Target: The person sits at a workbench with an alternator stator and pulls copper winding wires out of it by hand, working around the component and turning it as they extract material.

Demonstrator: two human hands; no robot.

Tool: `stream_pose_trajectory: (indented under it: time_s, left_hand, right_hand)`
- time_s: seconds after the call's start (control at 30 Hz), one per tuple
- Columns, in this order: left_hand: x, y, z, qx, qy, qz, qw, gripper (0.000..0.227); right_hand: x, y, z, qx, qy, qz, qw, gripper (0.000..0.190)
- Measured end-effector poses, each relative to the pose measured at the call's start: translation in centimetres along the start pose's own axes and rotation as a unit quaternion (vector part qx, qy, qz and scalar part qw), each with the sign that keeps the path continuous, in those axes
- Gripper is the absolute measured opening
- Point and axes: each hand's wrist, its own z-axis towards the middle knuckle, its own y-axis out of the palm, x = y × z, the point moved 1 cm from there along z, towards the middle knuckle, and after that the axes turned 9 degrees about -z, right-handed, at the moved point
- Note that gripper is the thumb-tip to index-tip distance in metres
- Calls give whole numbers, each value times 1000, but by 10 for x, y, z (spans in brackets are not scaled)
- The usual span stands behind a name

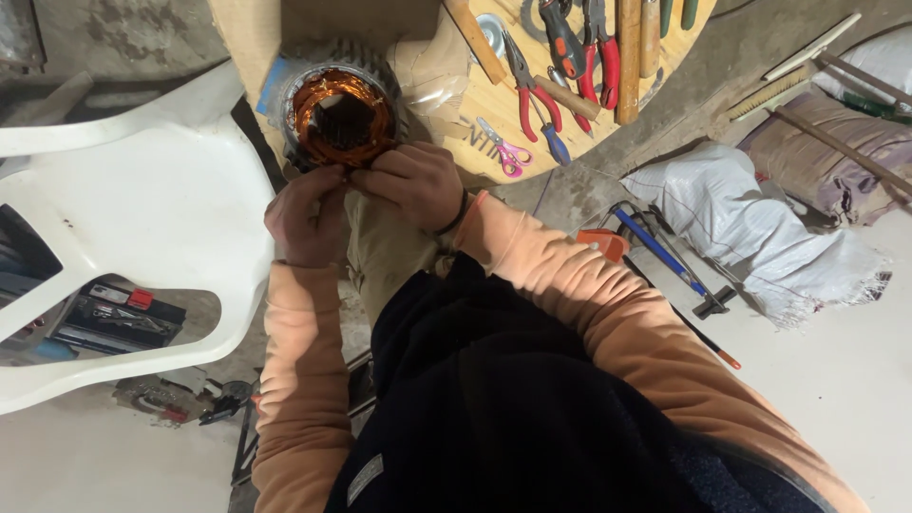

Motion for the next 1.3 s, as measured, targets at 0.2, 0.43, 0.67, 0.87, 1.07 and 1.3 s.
stream_pose_trajectory:
  time_s: [0.2,0.43,0.67,0.87,1.07,1.3]
  left_hand:
    - [-3,-7,3,-47,-14,-42,998,18]
    - [5,-11,12,-101,-9,-42,994,23]
    - [3,-6,10,-86,-26,-45,995,21]
    - [15,-6,16,-84,38,40,995,23]
    - [19,-3,15,-110,88,119,983,20]
    - [12,-1,7,-116,72,132,982,19]
  right_hand:
    - [1,1,-4,-4,6,-12,1000,19]
    - [-1,-1,-1,20,26,-9,999,21]
    - [-1,0,-9,18,18,-45,999,23]
    - [-5,-5,-8,1,2,-73,997,28]
    - [-2,-1,-14,12,30,-55,998,29]
    - [1,-3,-13,0,9,-23,1000,28]
